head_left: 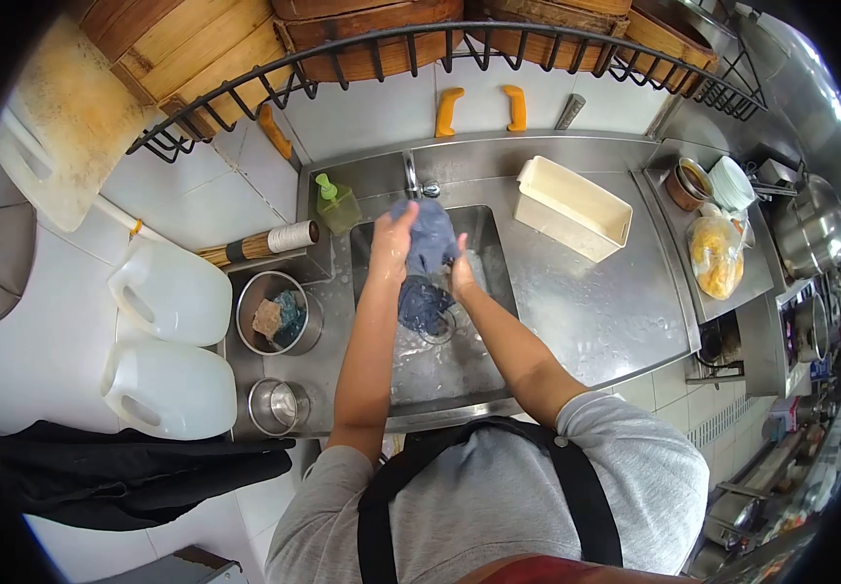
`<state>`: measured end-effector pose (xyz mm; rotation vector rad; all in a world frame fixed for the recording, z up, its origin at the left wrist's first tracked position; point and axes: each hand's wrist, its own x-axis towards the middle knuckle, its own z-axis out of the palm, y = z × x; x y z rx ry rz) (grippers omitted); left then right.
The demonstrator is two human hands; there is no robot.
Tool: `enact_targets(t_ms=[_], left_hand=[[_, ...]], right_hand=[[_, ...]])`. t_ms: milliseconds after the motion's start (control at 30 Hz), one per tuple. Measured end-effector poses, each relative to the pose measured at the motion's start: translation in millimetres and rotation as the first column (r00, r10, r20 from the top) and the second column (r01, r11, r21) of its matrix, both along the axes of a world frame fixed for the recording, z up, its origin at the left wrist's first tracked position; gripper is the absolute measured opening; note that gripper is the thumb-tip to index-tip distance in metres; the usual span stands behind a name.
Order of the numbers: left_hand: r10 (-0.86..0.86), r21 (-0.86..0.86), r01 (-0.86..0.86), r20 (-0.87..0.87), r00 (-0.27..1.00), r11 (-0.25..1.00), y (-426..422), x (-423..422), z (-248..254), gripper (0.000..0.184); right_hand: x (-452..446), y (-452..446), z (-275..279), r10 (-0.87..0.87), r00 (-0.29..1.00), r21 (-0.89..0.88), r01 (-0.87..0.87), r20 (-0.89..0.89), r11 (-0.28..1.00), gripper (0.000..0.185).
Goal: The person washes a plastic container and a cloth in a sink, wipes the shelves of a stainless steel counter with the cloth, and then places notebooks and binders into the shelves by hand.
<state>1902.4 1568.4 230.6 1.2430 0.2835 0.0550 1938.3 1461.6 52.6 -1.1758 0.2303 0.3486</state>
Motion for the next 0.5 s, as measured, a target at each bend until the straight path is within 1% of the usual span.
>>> enact_targets(t_ms=[33,67,100,133,167,200,233,267,300,333,367,400,433,467,500], left_hand=[[0.155,-0.214,-0.150,0.005,0.988,0.965,-0.9,-1.3,5.3,0.029],[0.156,-0.214,-0.152,0.002,0.988,0.965,-0.3,3.9,-7.4,0.029],[0.151,-0.332,-0.171,-0.084,0.985,0.928,1.2,14.4,-31.8,0.028],[0.133,-0.444,-0.195,-0.167,0.977,0.874,1.9,25.1,-56.6,0.028],[0.210,-0.365,-0.239,-0.118,0.971,0.900,-8.9,32.1,-76.9,0.030],[0.387,-0.032,-0.396,-0.155,0.909,0.918,-17.1,39.2,-101.2,0.033],[0.418,-0.016,-0.420,-0.068,0.906,0.907,-17.4,45.5,-124.4,0.034],[0.445,-0.004,-0.445,0.019,0.895,0.896,-17.3,48.6,-137.4,0.034],[0.442,-0.001,-0.442,0.021,0.897,0.897,-16.3,45.5,-132.3,0.034],[0.448,-0.061,-0.456,-0.111,0.887,0.888,-15.3,42.3,-121.4,0.033],[0.438,-0.116,-0.474,-0.244,0.865,0.873,-15.8,39.0,-116.2,0.031],[0.433,-0.117,-0.470,-0.244,0.868,0.875,-18.6,36.6,-116.4,0.031],[0.333,-0.185,-0.371,-0.204,0.920,0.910,-21.6,35.7,-117.9,0.035],[0.232,-0.244,-0.266,-0.160,0.960,0.933,-23.0,33.8,-119.3,0.039],[0.184,-0.307,-0.246,-0.218,0.958,0.919,-23.9,32.8,-118.8,0.029]], right_hand=[[-2.8,3.2,13.5,-0.075,0.996,0.299,0.060,0.041,0.952,0.072],[-7.3,6.8,26.9,-0.159,0.986,0.571,0.101,0.053,0.815,0.072],[-7.3,15.9,42.1,-0.245,0.969,0.589,0.175,0.041,0.789,0.059],[-3.8,21.8,41.2,-0.244,0.969,0.588,0.176,0.038,0.790,0.059],[-0.7,26.6,33.5,-0.325,0.907,0.202,0.277,0.270,0.940,0.052],[0.8,32.2,30.3,-0.282,0.816,-0.192,0.425,0.505,0.885,0.045],[-13.5,35.7,66.4,-0.312,0.818,-0.304,0.491,0.483,0.817,0.043],[-12.7,34.3,74.4,-0.314,0.815,-0.300,0.494,0.486,0.816,0.043],[-12.3,33.0,79.9,-0.272,0.858,-0.450,0.470,0.437,0.759,0.045],[-9.2,31.6,82.2,-0.237,0.894,-0.588,0.431,0.379,0.684,0.048],[-1.5,31.8,69.4,-0.227,0.903,-0.617,0.417,0.364,0.668,0.057],[15.5,31.1,36.0,-0.231,0.902,-0.617,0.420,0.364,0.665,0.057],[37.6,28.0,-6.9,-0.233,0.959,-0.498,0.283,0.161,0.820,0.063],[47.1,22.6,-30.0,-0.183,0.982,-0.324,0.159,-0.046,0.933,0.070],[40.6,9.5,-22.3,0.170,0.984,0.216,-0.154,-0.056,0.964,0.084]])
